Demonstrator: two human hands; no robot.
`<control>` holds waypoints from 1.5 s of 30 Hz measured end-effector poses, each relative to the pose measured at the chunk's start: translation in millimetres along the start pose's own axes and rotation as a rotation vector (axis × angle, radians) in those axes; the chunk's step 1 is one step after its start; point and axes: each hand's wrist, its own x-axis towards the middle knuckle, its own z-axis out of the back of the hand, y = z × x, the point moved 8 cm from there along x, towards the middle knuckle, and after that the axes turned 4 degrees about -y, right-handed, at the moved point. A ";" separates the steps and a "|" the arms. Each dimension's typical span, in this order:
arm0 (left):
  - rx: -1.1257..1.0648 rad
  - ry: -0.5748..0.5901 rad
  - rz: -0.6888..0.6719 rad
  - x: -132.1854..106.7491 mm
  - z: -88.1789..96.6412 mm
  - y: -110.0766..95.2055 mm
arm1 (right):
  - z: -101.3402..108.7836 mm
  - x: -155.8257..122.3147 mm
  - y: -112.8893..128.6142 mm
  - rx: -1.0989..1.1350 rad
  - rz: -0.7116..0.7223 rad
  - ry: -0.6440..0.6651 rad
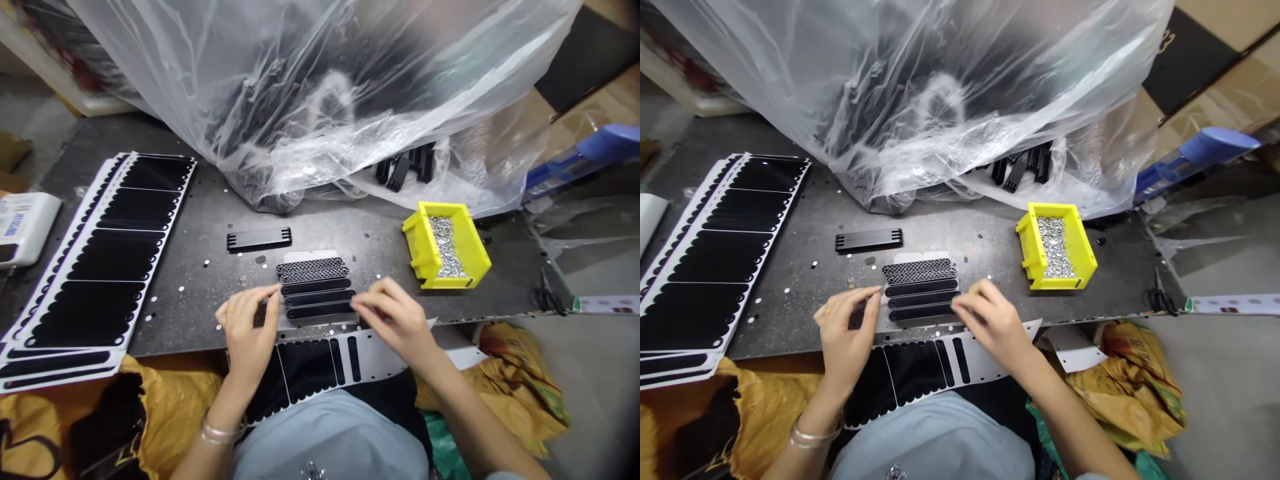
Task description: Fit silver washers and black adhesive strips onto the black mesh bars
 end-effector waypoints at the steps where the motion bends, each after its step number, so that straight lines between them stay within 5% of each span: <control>1: -0.024 -0.024 -0.047 -10.2 2.7 -9.1 | -4.6 -15.3 0.8 0.019 -0.010 0.069; 3: -0.124 -0.007 -0.143 -33.2 -0.2 -27.3 | -14.0 -43.3 0.4 0.000 0.015 0.155; 7: -0.276 0.200 -0.255 -68.1 -29.0 -53.4 | -17.1 -68.6 -4.5 0.034 0.135 0.082; 13: -0.146 0.387 -0.450 -79.9 -62.4 -71.0 | -6.7 -58.2 -31.7 0.706 -0.244 0.258; 16: -0.083 0.361 -0.524 -82.7 -58.4 -74.7 | 18.3 -33.4 -37.2 0.969 -0.319 0.069; 19: -0.094 0.300 -0.449 -69.9 -39.4 -67.8 | 22.7 2.9 -29.4 0.692 -0.277 -0.065; 23: -0.001 0.019 -0.124 -14.4 -0.6 -23.7 | -24.2 54.2 13.3 0.116 0.073 0.017; 28: -0.013 0.112 0.140 30.5 -10.3 27.2 | -83.2 79.0 27.9 -0.024 0.280 0.173; 41: -0.159 0.183 0.265 37.2 -29.3 33.9 | -84.5 81.5 26.9 -0.035 0.237 0.252; 45: -0.127 0.193 0.271 37.4 -31.3 33.1 | -56.2 78.3 9.7 -0.037 0.120 0.240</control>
